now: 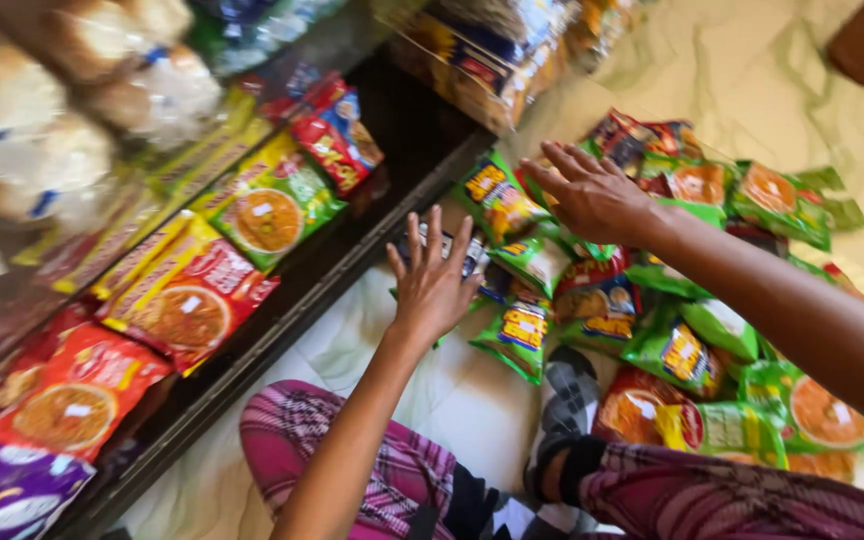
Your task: Organizing and restocking various food and snack packets on a store shelf.
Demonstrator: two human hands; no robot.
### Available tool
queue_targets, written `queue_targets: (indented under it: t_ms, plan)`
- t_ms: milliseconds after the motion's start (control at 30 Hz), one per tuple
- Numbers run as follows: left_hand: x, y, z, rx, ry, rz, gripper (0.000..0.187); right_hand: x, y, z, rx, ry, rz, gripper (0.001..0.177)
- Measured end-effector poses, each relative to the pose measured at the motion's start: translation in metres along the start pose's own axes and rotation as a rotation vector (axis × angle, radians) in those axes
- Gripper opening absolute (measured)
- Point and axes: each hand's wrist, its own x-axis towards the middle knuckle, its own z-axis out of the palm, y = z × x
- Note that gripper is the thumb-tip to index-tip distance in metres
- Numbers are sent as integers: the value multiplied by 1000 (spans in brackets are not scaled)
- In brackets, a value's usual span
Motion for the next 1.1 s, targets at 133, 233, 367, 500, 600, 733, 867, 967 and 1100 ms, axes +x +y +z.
queue_targets:
  t_ms: [133,233,367,500,600,733,867,967,1100]
  plan:
    - [-13,-2,22,-30,-100,-29,87,-7,3,4,-5,-158,39,73]
    - [-23,1,33,-47,-155,-36,88,-12,17,15,-13,-276,122,74]
    - [-32,6,46,-66,-258,-80,91,-17,46,46,19,-221,96,80]
    - [-41,13,64,-79,-289,-92,89,-31,34,58,49,-248,262,87]
    - [-49,22,68,-161,-307,-95,90,-42,31,80,123,-232,281,111]
    - [-64,18,80,-365,-195,-63,82,-42,39,104,76,-204,262,102]
    - [-73,8,79,-683,-78,-66,74,-31,58,109,19,-204,179,95]
    - [-73,-3,89,-764,22,-98,71,-16,61,88,140,-131,88,85]
    - [-70,-9,99,-950,39,-189,68,-5,41,23,199,-238,83,77]
